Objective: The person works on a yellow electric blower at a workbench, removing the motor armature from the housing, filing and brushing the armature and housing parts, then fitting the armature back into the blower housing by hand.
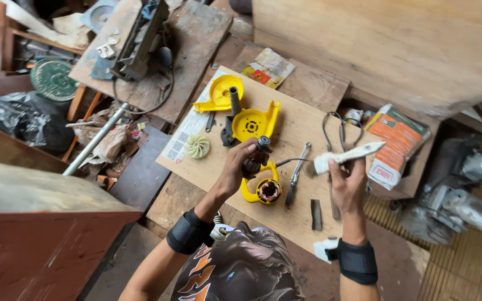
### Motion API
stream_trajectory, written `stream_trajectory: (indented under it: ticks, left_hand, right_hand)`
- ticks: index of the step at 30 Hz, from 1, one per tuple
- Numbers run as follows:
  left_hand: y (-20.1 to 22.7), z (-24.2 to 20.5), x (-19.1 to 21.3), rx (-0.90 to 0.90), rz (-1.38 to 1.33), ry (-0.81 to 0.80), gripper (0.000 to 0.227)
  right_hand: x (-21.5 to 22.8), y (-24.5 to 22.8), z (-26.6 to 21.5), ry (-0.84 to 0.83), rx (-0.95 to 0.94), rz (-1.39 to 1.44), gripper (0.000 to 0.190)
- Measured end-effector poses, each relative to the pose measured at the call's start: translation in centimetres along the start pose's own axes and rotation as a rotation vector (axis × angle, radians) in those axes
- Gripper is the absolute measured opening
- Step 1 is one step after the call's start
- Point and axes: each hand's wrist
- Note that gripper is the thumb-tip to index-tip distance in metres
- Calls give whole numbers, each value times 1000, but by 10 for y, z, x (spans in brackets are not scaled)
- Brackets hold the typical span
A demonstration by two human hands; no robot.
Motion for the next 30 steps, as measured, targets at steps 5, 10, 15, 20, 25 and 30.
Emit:
stream_trajectory:
  ticks: [5, 10, 15, 20, 25, 30]
  left_hand:
    - [11, 2, -9, 108, 30, -39, 36]
    - [11, 2, 2, 31, 22, -87, 33]
    - [31, -3, 23, -28, 231, -119, 31]
    - [33, -2, 48, 64, 95, -122, 30]
    - [36, 3, 66, -29, 33, -144, 35]
    - [36, 11, 87, 96, -104, -79, 38]
  right_hand:
    - [-3, -92, -26, 26, 511, 365, 28]
    - [-18, -138, -38, -103, 669, 508, 29]
    - [-37, -128, -30, -122, 572, 357, 29]
    - [-54, -150, -39, -87, 672, 333, 31]
    - [-77, -159, -39, -75, 704, 325, 34]
    - [-96, -167, -32, 42, 719, 107, 34]
Point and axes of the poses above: each hand's wrist, its own z-axis towards the middle knuckle, its own x-axis out of the back of the hand, y = z × x, and after that the axes turned 9 degrees about -x, right-handed
